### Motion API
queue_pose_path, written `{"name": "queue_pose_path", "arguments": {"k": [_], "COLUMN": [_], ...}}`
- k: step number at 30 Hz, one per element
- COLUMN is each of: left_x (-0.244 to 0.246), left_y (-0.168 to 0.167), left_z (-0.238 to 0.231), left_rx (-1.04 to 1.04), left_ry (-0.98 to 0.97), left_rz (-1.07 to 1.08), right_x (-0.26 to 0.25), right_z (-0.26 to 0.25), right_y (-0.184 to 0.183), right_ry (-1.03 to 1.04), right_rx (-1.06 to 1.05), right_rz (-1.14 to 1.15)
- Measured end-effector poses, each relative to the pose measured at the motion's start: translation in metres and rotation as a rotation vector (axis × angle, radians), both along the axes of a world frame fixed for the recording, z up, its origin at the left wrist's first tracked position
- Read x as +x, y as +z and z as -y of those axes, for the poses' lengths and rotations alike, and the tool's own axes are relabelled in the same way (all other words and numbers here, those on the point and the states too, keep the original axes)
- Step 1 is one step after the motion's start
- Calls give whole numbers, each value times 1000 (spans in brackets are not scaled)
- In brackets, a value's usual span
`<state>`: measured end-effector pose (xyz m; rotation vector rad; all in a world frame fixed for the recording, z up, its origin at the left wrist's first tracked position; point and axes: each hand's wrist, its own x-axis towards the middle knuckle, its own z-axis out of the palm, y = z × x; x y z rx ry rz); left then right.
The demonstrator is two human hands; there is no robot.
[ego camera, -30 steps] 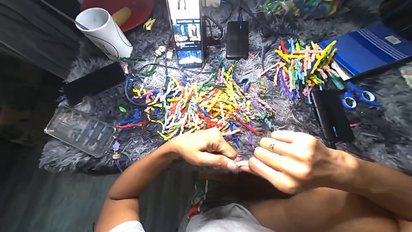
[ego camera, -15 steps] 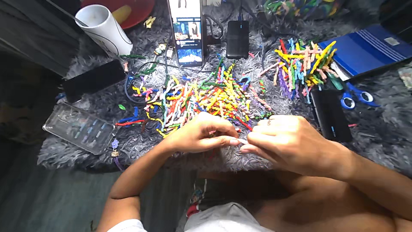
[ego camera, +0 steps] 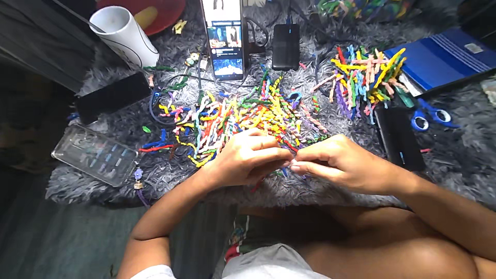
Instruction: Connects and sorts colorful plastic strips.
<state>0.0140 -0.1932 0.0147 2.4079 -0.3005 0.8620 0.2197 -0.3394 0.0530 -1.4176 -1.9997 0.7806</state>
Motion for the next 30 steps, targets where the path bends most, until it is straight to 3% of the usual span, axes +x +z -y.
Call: {"name": "queue_pose_path", "arguments": {"k": [4, 13, 22, 30], "left_x": [1, 3, 3, 4], "left_y": [0, 5, 0, -4], "left_z": [0, 1, -1, 3], "left_rx": [0, -484, -732, -930], "left_ry": [-38, -486, -652, -696], "left_rz": [15, -172, -242, -269], "right_x": [0, -9, -14, -15], "right_z": [-1, -1, 12, 17], "right_y": [0, 2, 17, 21], "right_ry": [20, 285, 253, 199], "right_rx": [12, 258, 589, 678], "right_rz": [-60, -88, 258, 406]}}
